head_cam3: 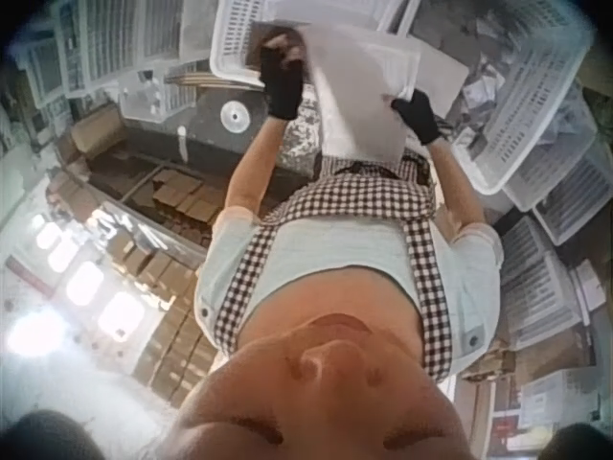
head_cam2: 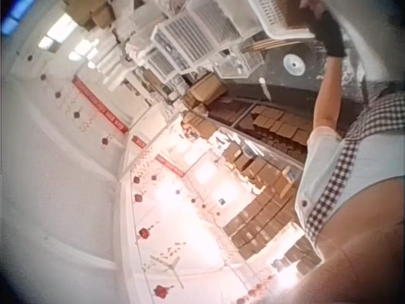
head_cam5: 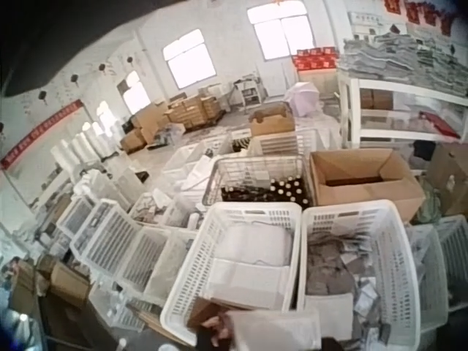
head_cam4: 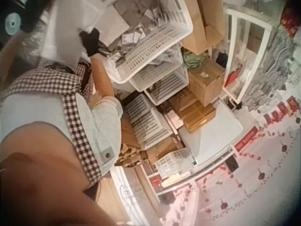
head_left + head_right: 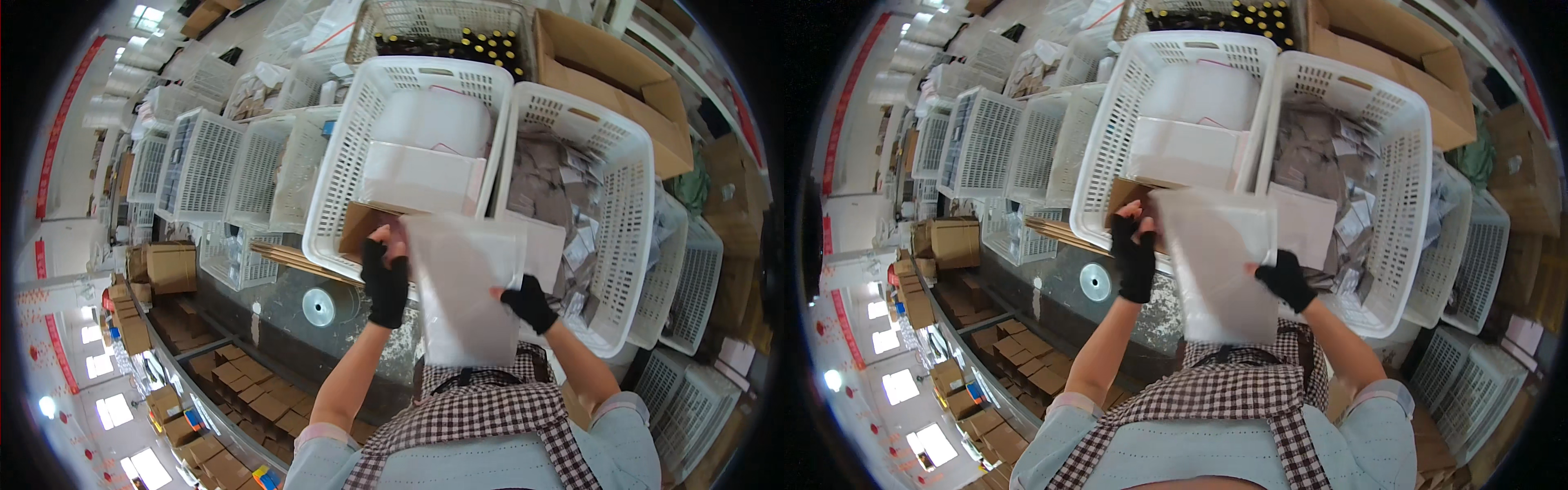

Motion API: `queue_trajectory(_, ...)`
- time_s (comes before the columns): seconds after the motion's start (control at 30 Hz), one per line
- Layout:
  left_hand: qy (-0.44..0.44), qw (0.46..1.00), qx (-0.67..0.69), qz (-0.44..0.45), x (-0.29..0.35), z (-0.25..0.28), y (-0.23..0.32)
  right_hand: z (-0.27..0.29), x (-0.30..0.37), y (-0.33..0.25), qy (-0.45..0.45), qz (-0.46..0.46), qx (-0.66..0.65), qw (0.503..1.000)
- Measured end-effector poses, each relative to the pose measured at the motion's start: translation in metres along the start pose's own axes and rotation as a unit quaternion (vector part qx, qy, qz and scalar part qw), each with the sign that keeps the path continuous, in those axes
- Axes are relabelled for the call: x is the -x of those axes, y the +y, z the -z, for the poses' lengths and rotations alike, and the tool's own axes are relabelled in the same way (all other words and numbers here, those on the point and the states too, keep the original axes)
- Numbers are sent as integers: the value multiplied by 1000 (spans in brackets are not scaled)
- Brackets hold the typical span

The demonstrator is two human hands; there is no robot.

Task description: Picking up product packets, matching them to shipping labels, and placing them into cardboard boxes for fulfillment.

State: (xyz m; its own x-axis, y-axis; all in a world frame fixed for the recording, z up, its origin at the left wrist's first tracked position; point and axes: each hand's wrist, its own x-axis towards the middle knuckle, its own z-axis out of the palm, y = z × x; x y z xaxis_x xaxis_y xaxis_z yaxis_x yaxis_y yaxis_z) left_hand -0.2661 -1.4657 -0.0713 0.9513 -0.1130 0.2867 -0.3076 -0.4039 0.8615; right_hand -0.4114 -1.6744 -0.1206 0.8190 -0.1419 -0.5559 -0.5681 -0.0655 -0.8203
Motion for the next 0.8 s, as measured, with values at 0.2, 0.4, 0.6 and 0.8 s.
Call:
queue_trajectory(0.2,-529,835,-3,-152,102,-52,-33,38,-65,47,30,74,-104,991)
queue_trajectory(0.4,-450,763,311,343,71,-49,-64,48,-43,21,54,142,223,963)
queue_trajectory(0.6,-307,478,472,675,30,-20,-52,14,25,48,105,370,272,882)
queue_trajectory(0.8,-533,725,103,424,34,-9,-61,23,23,53,159,-108,-316,929)
